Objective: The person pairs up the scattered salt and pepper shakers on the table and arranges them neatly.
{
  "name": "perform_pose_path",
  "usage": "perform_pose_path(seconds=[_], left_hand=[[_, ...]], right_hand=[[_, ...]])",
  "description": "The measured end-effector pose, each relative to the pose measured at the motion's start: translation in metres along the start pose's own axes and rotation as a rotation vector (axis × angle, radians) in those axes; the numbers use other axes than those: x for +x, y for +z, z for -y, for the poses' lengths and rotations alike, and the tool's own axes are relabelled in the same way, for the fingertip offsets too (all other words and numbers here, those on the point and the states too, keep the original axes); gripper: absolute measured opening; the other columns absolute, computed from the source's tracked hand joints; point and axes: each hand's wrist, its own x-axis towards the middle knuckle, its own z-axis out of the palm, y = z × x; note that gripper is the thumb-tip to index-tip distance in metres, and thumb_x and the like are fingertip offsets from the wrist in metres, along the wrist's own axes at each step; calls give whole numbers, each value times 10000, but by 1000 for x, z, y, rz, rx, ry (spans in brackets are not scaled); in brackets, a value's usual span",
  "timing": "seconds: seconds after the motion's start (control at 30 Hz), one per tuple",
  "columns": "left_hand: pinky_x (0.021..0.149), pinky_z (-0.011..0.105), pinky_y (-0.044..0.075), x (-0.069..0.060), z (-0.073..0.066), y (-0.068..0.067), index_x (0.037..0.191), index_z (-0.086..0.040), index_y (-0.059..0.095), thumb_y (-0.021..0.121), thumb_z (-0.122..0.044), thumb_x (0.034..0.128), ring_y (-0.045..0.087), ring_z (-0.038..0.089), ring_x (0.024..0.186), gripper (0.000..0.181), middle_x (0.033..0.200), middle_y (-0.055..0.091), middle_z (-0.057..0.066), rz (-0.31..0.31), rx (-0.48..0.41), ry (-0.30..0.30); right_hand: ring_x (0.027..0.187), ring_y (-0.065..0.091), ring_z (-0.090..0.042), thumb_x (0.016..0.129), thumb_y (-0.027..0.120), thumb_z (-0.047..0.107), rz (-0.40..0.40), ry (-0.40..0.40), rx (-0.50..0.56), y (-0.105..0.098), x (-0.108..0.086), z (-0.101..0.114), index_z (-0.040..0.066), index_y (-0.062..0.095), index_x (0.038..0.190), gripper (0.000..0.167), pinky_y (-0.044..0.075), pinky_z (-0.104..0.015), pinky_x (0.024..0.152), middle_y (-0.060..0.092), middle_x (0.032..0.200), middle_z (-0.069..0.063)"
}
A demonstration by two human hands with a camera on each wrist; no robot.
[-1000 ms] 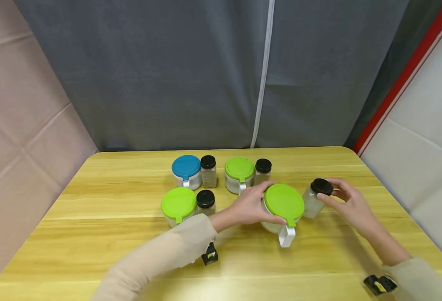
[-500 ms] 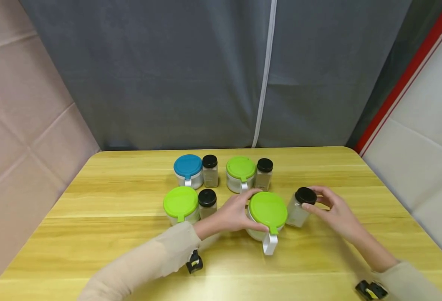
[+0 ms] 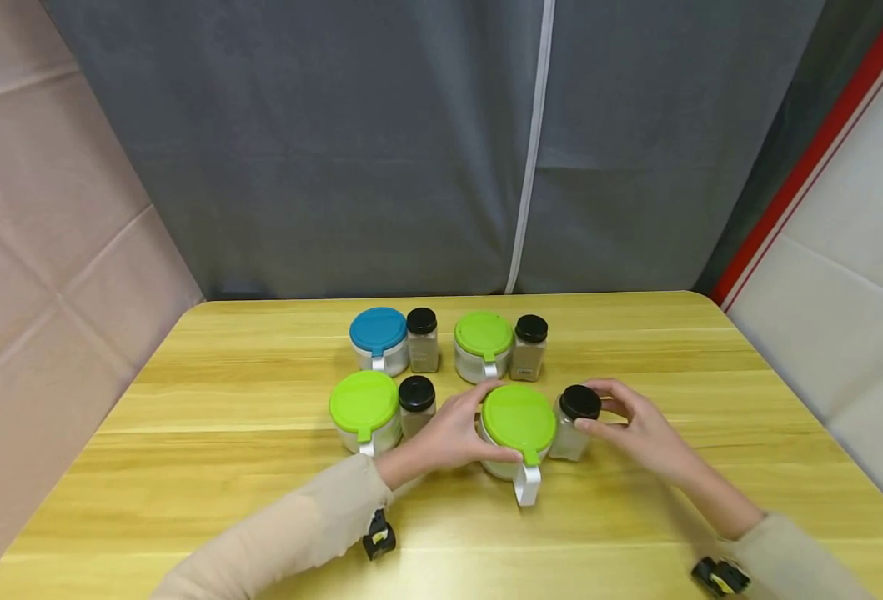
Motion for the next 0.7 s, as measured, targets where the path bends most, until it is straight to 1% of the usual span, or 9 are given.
perform_pose_path(seconds=[0.17, 0.3, 0.43, 0.53, 0.63, 0.7], left_hand=[[893, 341, 376, -2, 3, 2, 1354, -180, 297, 773, -453, 597, 470, 154, 1065, 935, 1229, 480, 33, -9, -45, -19], [933, 359, 339, -5, 6, 5, 1347, -140, 252, 784, -402, 608, 435, 176, 1123, 947, 1284, 432, 46, -29, -127, -16], [962, 364, 302, -9, 10, 8, 1314, -121, 260, 779, -367, 627, 396, 169, 1162, 896, 1305, 406, 36, -59, -198, 9], [971, 352, 290, -13, 14, 12, 1329, -125, 275, 761, -357, 656, 370, 145, 1172, 862, 1295, 389, 7, -89, -232, 27], [972, 348, 288, -18, 17, 15, 1362, -147, 272, 740, -347, 689, 359, 133, 1162, 844, 1258, 377, -4, -118, -263, 19], [971, 355, 290, -20, 19, 17, 1376, -141, 260, 730, -321, 713, 342, 147, 1175, 832, 1275, 358, 13, -134, -303, 4]], right_hand=[[988, 526, -268, 795, 664, 123, -4, 9, -5, 4, 2, -1, 12, 499, 1147, 405, 474, -251, 730, 517, 1119, -117], [1001, 517, -292, 793, 669, 141, -7, 23, -5, 6, 3, -1, 16, 496, 1152, 418, 472, -247, 733, 511, 1129, -121], [1013, 509, -300, 793, 670, 159, -4, 31, -6, 7, 4, -1, 27, 494, 1158, 427, 470, -248, 735, 505, 1140, -119], [1014, 508, -301, 791, 672, 163, 0, 34, 3, 9, 4, -1, 28, 491, 1160, 433, 470, -256, 738, 504, 1141, -118], [1024, 501, -300, 789, 674, 182, 1, 46, 7, 11, 5, 1, 32, 488, 1167, 446, 469, -262, 743, 501, 1150, -115], [1033, 498, -297, 787, 677, 197, 0, 55, 4, 12, 6, 2, 37, 487, 1171, 458, 466, -264, 748, 497, 1156, -112]])
